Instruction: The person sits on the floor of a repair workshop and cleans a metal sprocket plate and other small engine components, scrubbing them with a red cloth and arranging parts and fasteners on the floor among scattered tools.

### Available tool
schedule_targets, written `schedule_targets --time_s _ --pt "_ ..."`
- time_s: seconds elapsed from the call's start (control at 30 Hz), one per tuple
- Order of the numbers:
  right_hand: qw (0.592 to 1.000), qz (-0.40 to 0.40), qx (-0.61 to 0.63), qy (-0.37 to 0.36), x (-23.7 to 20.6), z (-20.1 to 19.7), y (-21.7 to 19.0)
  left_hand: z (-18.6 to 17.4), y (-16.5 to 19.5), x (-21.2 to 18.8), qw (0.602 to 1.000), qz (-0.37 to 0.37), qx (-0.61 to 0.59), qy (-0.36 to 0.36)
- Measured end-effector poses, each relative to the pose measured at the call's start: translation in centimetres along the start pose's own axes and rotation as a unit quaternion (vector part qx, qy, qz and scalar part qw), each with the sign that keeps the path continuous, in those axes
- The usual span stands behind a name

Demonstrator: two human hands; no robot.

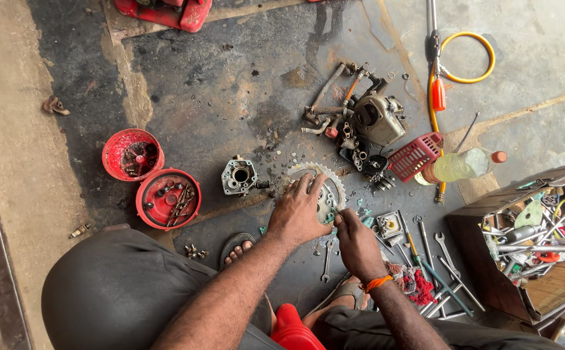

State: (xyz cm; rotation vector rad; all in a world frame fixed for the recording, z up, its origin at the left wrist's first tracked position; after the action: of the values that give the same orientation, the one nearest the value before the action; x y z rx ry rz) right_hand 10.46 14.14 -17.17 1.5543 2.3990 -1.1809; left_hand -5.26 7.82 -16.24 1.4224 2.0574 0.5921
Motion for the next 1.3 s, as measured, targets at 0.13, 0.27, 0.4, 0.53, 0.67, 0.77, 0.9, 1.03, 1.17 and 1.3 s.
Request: schedule_targets --time_s 0.13,0.27,0.4,0.53,0.67,0.77,0.9,1.03,1.17,1.3 --pt "0.997 -0.027 -0.044 -0.055 0.5 -0.7 0.2 0.0 -0.4 0.3 0.999 0.005 0.008 -0.041" --pt "0.993 -0.059 -0.083 -0.067 1.1 -1.3 0.0 -0.1 -0.4 0.4 0.999 0.025 0.007 -0.038" --pt "0.997 -0.033 -0.073 -0.003 0.7 -0.6 -0.4 0.1 -0.1 0.1 1.000 0.011 0.017 -0.008" --pt "0.999 -0.006 -0.035 0.011 0.2 -0.1 -0.5 0.2 0.0 0.1 1.000 -0.010 0.003 -0.011" --pt "1.000 0.017 -0.003 0.012 0.1 -0.2 -0.4 0.3 0.1 0.1 1.000 -0.015 0.008 -0.011" --pt "0.998 0.052 0.029 0.006 0.0 0.4 -0.1 0.4 0.3 0.0 1.000 -0.026 0.005 0.007" --pt "0.998 0.036 0.051 0.021 0.1 0.7 0.2 0.7 0.4 -0.1 0.999 -0.030 0.003 0.012" --pt "0.999 0.004 0.010 -0.047 0.9 0.0 0.6 0.8 -0.1 0.1 1.000 -0.023 0.000 -0.013" --pt "0.992 -0.059 -0.052 -0.097 1.5 -1.2 0.3 0.5 -0.4 0.3 1.000 0.001 0.005 -0.007" --pt "0.988 -0.067 -0.058 -0.125 1.6 -1.6 -0.1 0.3 -0.4 0.3 1.000 0.018 0.007 -0.007"
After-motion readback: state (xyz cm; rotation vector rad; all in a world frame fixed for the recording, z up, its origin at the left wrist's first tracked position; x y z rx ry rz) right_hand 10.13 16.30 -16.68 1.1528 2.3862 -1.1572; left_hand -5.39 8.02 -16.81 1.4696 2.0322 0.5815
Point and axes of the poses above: each hand's wrist, its own x-axis towards the middle knuckle, its own z-axis out of the palm, y = z × x, the point moved 4 cm from there along x, towards the middle knuckle, and after that the axes turned 5 degrees about z, right-handed, at the moved point
